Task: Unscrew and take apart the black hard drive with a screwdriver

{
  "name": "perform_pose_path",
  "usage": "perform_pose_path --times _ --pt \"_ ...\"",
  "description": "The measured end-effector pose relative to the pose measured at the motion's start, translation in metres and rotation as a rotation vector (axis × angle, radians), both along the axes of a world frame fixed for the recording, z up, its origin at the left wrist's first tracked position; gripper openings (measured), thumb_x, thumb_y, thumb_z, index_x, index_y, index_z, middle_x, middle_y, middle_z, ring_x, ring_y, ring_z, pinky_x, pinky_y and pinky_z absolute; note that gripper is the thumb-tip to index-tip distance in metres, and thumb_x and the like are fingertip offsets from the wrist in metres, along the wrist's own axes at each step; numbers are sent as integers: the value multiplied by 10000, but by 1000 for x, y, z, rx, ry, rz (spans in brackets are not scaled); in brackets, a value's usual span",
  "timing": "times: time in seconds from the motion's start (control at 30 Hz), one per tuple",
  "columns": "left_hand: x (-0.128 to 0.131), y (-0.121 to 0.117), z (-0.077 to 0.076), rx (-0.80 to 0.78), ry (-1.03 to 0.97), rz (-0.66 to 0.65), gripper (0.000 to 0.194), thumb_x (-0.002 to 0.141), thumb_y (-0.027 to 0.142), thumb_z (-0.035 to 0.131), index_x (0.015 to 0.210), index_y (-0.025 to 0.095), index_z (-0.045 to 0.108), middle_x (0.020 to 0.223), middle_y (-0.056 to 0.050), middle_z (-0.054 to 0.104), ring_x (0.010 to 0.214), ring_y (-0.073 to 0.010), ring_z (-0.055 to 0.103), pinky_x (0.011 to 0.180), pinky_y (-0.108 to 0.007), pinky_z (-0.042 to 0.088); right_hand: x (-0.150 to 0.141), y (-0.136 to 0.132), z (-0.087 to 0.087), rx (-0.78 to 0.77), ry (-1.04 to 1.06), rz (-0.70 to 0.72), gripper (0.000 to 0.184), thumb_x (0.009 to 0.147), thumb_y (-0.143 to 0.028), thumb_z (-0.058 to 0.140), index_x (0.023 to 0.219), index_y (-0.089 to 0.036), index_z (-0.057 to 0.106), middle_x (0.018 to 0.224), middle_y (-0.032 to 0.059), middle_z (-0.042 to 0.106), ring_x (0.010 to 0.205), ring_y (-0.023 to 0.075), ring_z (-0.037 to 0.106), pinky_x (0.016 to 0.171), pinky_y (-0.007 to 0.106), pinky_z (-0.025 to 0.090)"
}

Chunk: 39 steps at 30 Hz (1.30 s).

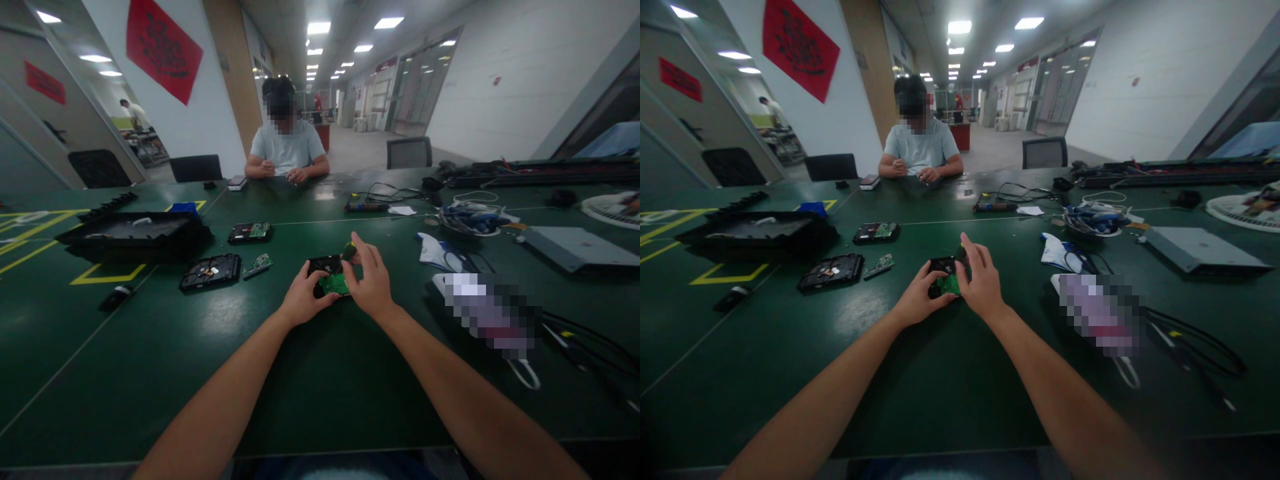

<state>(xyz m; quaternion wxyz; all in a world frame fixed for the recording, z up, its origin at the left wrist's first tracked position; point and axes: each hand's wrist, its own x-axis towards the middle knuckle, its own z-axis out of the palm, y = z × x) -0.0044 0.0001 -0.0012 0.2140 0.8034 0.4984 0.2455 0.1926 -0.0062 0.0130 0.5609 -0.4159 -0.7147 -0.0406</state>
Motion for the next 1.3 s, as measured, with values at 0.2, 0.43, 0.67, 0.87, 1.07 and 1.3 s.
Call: perform_pose_path --times 0.2,0.43,0.67,0.87,1.07,1.3 --pt "0 0 0 7 -12 -2 572 857 452 802 1351 207 648 1675 -188 384 1615 -363 254 1272 -513 333 2 0 -1 -40 6 -23 547 1016 -332 595 1545 -326 453 1226 100 588 1008 240 666 839 434 658" --pt "1 0 0 0 -5 8 582 857 463 800 1357 206 644 1686 -192 364 1614 -370 252 1271 -515 335 0 2 -3 -55 2 -8 597 1039 -279 509 1616 -328 361 1285 110 586 1056 244 667 926 456 639" --pt "1 -1 1 -3 -4 12 574 856 466 799 1346 207 648 1687 -198 360 1616 -372 245 1271 -522 332 -1 0 0 -36 -13 6 599 1042 -269 505 1618 -324 352 1300 114 584 1056 241 658 944 460 628" --pt "0 -1 1 12 -12 2 566 857 459 800 1345 217 648 1677 -184 381 1611 -363 265 1270 -514 339 0 1 -2 -17 5 -34 561 1025 -317 570 1566 -298 421 1243 113 599 991 241 662 848 436 645" --pt "1 -1 1 -4 -2 9 583 854 462 802 1353 207 638 1683 -192 372 1620 -363 238 1276 -520 323 0 1 -2 -15 -4 9 598 1036 -258 509 1609 -311 350 1324 117 582 1032 230 672 939 461 629" --pt "0 -1 2 -7 -1 2 570 861 465 797 1351 225 634 1678 -173 390 1626 -355 222 1270 -541 331 0 1 -4 -48 14 -8 581 1021 -322 574 1573 -323 393 1270 111 560 1026 239 654 841 443 661"
